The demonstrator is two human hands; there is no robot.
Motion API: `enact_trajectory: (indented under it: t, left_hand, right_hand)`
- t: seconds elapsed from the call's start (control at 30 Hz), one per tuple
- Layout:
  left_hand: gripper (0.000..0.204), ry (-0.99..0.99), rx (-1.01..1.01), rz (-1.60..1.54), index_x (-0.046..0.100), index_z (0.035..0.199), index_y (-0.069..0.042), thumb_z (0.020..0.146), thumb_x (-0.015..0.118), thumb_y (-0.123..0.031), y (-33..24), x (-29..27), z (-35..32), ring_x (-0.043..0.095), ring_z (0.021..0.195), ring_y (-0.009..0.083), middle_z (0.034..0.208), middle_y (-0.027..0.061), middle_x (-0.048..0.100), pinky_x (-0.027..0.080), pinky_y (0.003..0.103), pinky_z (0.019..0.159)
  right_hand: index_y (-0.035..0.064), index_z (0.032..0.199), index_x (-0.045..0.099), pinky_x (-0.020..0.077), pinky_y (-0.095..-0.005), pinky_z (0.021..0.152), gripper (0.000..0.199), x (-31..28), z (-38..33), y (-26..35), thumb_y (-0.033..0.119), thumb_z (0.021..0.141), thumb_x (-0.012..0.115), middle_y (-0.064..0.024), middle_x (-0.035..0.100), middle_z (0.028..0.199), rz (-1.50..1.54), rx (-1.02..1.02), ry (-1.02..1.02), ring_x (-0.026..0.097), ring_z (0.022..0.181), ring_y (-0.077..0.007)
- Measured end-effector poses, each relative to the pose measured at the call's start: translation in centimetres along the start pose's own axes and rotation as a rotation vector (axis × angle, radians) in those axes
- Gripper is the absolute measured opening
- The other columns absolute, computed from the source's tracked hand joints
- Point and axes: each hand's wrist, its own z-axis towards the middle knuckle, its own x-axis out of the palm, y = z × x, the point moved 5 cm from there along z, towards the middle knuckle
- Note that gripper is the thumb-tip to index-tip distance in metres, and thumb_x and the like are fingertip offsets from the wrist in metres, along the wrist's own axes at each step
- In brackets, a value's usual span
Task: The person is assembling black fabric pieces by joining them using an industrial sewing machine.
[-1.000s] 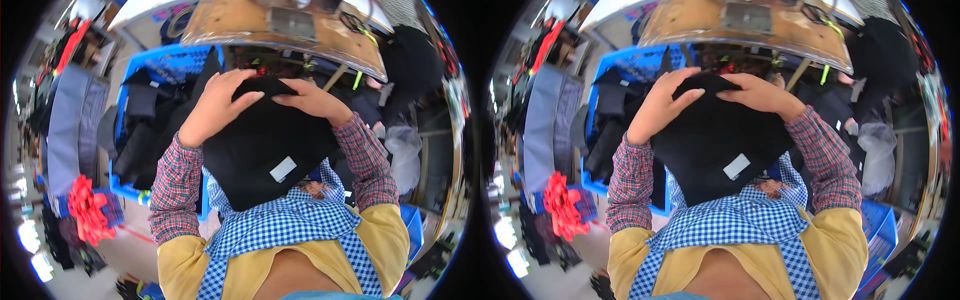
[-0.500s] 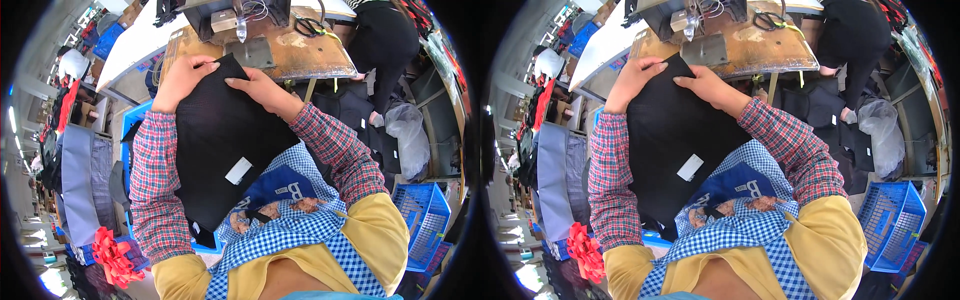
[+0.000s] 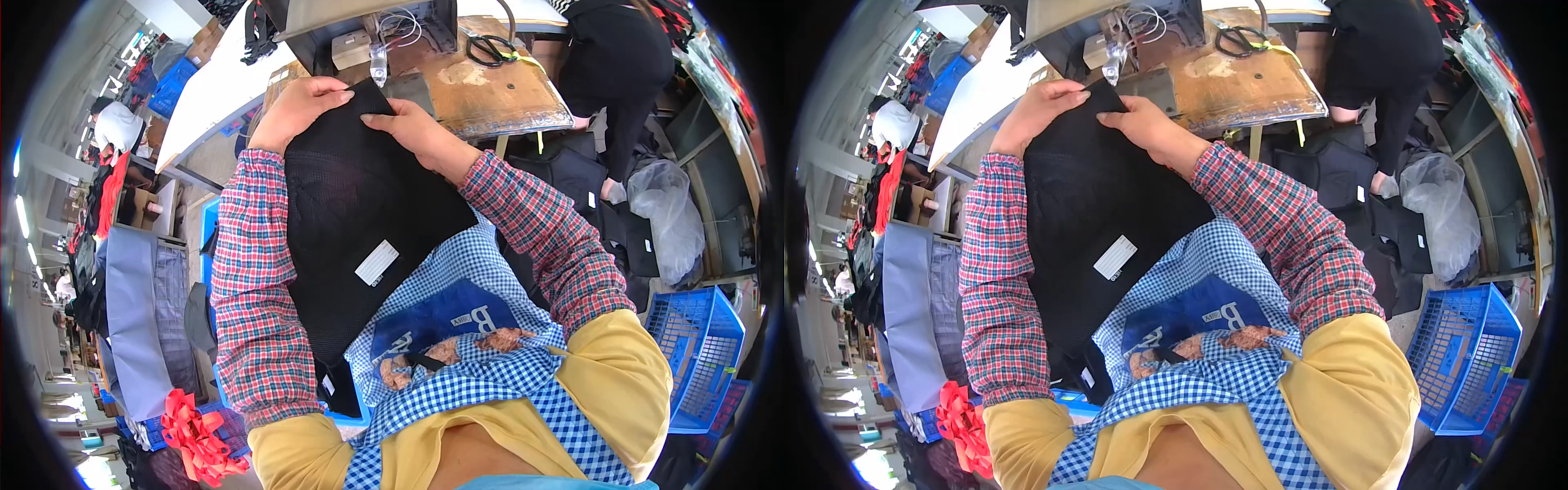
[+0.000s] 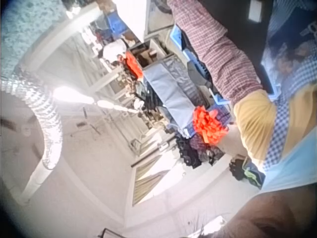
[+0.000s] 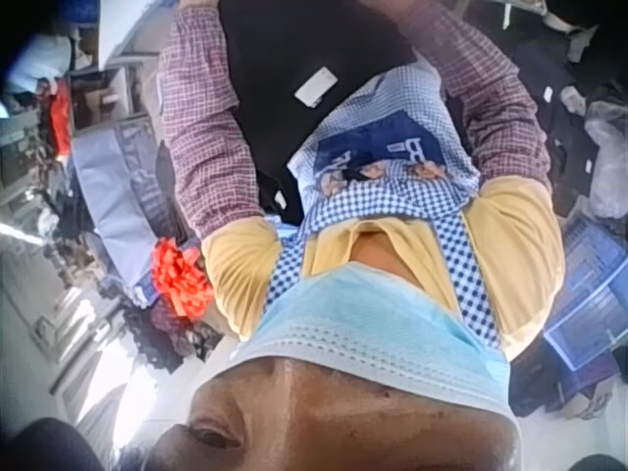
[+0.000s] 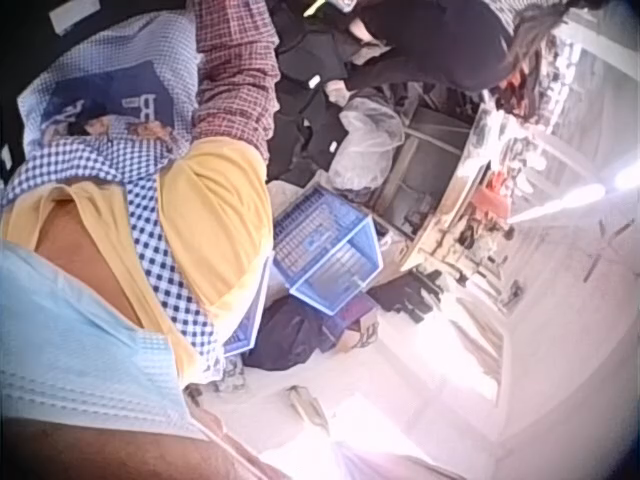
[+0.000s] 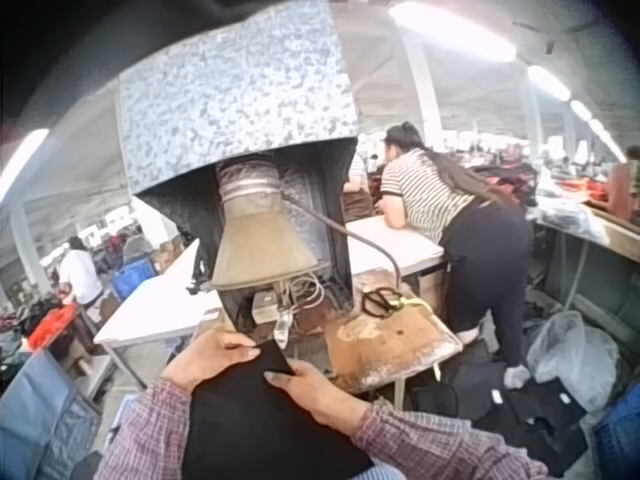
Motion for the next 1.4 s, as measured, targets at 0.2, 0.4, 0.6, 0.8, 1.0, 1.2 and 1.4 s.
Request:
enact_trajectory:
  t: [0.2,0.4,0.6,0.8,1.0,1.2,1.4]
  left_hand:
    - [0.024,0.001,-0.005,-0.006,0.069,0.103,-0.001,0.089,0.068,-0.021,0.3,0.0,0.2,0.062,0.078,0.0063,0.088,-0.0003,0.068,0.050,0.020,0.073]
    - [0.025,0.018,0.055,-0.022,0.069,0.098,0.001,0.090,0.067,-0.023,-1.2,0.6,-1.5,0.058,0.077,0.0056,0.083,-0.0009,0.066,0.047,0.021,0.071]
    - [0.046,0.427,-0.124,0.162,0.066,0.089,0.002,0.089,0.065,-0.044,-4.5,2.9,-7.2,0.046,0.065,0.0062,0.070,-0.0019,0.055,0.040,0.027,0.059]
    - [0.041,0.528,0.045,0.337,0.066,0.088,0.000,0.084,0.069,-0.040,-5.2,3.0,-10.5,0.053,0.061,0.0098,0.076,0.0011,0.063,0.043,0.026,0.059]
    - [0.029,0.365,-0.030,-0.095,0.066,0.091,0.000,0.082,0.073,-0.027,-7.7,8.9,-10.4,0.055,0.060,0.0078,0.071,0.0006,0.062,0.045,0.023,0.057]
    - [0.023,0.259,0.003,-0.262,0.066,0.105,0.000,0.089,0.067,-0.017,-8.2,11.4,-9.1,0.057,0.080,0.0046,0.088,-0.0024,0.064,0.045,0.020,0.072]
    - [0.039,-0.049,0.081,-0.523,0.053,0.121,0.004,0.092,0.063,-0.020,-8.7,14.8,-10.3,0.057,0.099,0.0147,0.109,0.0092,0.062,0.046,0.028,0.088]
  right_hand:
    - [-0.0013,0.113,0.061,0.0513,-0.0311,0.082,0.026,0.0,-0.2,0.1,0.014,0.092,0.059,-0.0104,0.066,0.104,0.007,0.027,-0.004,0.064,0.092,-0.0183]
    - [-0.0013,0.113,0.062,0.0513,-0.0286,0.081,0.026,0.1,-1.8,0.2,0.015,0.092,0.060,-0.0086,0.068,0.101,0.024,0.094,0.057,0.064,0.091,-0.0169]
    - [-0.0001,0.117,0.061,0.0474,-0.0257,0.088,0.028,-3.4,-7.0,4.6,0.016,0.094,0.060,-0.0007,0.066,0.103,-0.439,-0.084,0.397,0.059,0.095,-0.0087]
    - [-0.0034,0.109,0.062,0.0447,-0.0233,0.087,0.023,-11.8,-13.2,11.6,0.013,0.093,0.061,0.0031,0.063,0.096,-0.922,-0.017,0.327,0.054,0.093,-0.0053]
    - [0.0009,0.123,0.056,0.0456,-0.0362,0.092,0.047,-8.6,-16.5,11.3,0.024,0.084,0.070,-0.0186,0.062,0.115,-1.381,-0.411,0.084,0.059,0.107,-0.0311]
    - [-0.0001,0.106,0.060,0.0471,-0.0307,0.075,0.030,-4.2,-13.7,5.1,0.026,0.092,0.064,-0.0104,0.065,0.088,-0.914,-0.350,0.294,0.057,0.079,-0.0131]
    - [0.0018,0.096,0.066,0.0438,-0.0215,0.067,0.030,-8.7,-8.9,8.3,0.031,0.095,0.060,0.0065,0.059,0.077,-0.814,-0.231,0.088,0.048,0.073,-0.0007]
